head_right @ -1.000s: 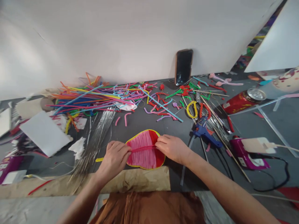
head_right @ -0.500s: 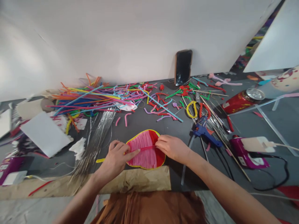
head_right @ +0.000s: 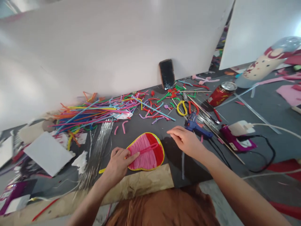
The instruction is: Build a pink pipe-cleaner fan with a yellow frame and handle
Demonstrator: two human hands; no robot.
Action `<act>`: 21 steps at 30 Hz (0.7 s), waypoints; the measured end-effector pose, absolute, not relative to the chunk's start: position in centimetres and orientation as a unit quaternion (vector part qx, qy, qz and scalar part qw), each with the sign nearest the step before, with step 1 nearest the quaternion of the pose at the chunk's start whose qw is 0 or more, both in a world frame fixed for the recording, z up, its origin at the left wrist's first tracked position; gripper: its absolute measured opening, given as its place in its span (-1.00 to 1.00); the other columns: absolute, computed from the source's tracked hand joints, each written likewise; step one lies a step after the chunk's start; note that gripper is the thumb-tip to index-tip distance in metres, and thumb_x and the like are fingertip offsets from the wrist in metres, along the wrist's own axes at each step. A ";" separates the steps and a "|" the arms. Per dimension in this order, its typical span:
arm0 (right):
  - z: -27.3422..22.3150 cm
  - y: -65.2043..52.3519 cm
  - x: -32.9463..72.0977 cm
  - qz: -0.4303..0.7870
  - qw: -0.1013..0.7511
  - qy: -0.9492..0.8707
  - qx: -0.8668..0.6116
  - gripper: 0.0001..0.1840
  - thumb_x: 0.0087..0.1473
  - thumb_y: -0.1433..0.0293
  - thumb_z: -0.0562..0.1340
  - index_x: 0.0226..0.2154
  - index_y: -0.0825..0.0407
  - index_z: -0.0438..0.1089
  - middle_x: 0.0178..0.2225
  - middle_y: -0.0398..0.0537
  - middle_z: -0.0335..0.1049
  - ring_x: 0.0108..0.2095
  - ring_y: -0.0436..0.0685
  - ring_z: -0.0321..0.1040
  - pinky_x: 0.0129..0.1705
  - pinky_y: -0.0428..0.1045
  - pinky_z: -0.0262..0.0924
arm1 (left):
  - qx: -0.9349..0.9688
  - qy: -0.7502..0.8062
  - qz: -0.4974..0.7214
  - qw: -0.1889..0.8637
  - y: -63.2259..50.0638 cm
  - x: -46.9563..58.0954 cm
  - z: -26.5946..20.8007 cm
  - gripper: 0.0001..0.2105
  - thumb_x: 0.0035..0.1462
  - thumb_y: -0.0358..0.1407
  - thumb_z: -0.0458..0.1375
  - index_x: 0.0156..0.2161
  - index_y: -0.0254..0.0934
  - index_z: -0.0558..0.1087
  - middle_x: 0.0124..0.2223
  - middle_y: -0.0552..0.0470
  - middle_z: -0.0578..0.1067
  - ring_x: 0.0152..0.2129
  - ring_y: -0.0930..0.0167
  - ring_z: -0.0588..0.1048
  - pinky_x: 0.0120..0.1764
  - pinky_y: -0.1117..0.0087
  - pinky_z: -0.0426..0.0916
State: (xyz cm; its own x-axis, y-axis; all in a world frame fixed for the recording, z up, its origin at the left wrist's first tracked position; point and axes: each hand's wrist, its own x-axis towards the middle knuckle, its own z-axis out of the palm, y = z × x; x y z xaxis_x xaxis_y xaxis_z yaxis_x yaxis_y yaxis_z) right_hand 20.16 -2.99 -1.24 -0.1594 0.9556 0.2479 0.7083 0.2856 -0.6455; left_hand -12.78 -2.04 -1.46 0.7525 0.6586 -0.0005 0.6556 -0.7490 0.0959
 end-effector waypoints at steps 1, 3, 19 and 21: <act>-1.2 -3.4 20.2 0.195 0.319 -0.729 -0.573 -0.77 0.20 0.43 0.07 -0.21 0.00 0.45 -0.24 0.00 0.49 -0.25 0.07 0.47 -0.20 -0.03 0.38 | 0.935 0.353 0.012 0.042 -2.0 -12.8 -1.5 -0.48 0.09 -0.57 0.03 0.10 -0.03 0.39 -0.27 0.00 0.42 -0.32 0.32 0.31 -0.12 0.14 0.16; -1.2 -4.2 19.9 0.198 0.317 -0.726 -0.577 -0.77 0.19 0.44 0.08 -0.22 0.00 0.45 -0.25 -0.01 0.50 -0.25 0.08 0.47 -0.19 -0.02 0.38 | 0.934 0.355 0.000 0.036 -2.0 -12.7 -1.5 -0.48 0.10 -0.56 0.03 0.11 -0.02 0.38 -0.27 0.00 0.42 -0.31 0.32 0.31 -0.13 0.14 0.15; -2.6 -2.6 12.9 0.062 0.105 -0.898 -0.422 -0.77 0.16 0.49 0.16 -0.23 0.00 0.53 -0.31 -0.01 0.50 -0.25 0.13 0.29 -0.24 0.00 0.15 | 0.893 0.434 0.081 0.084 -3.3 -13.4 -0.5 -0.64 0.21 -0.45 -0.02 0.09 -0.22 0.39 -0.22 -0.03 0.53 -0.25 0.36 0.44 -0.05 0.18 0.14; -2.4 -2.7 12.9 0.053 0.101 -0.902 -0.417 -0.77 0.15 0.50 0.17 -0.22 -0.01 0.52 -0.30 0.00 0.49 -0.22 0.15 0.28 -0.26 0.01 0.12 | 0.873 0.467 0.109 0.092 -3.7 -14.3 -0.2 -0.71 0.24 -0.41 -0.02 0.01 -0.23 0.43 -0.21 -0.02 0.54 -0.23 0.38 0.46 -0.05 0.22 0.15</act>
State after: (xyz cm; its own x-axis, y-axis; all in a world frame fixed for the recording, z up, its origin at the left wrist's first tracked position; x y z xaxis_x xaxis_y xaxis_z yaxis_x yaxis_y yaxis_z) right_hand 12.93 -2.67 -2.44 -0.6322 0.7624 0.1384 0.7407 0.6470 -0.1807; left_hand -14.33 -3.68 -0.20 0.5396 0.8355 0.1039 0.7956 -0.5463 0.2618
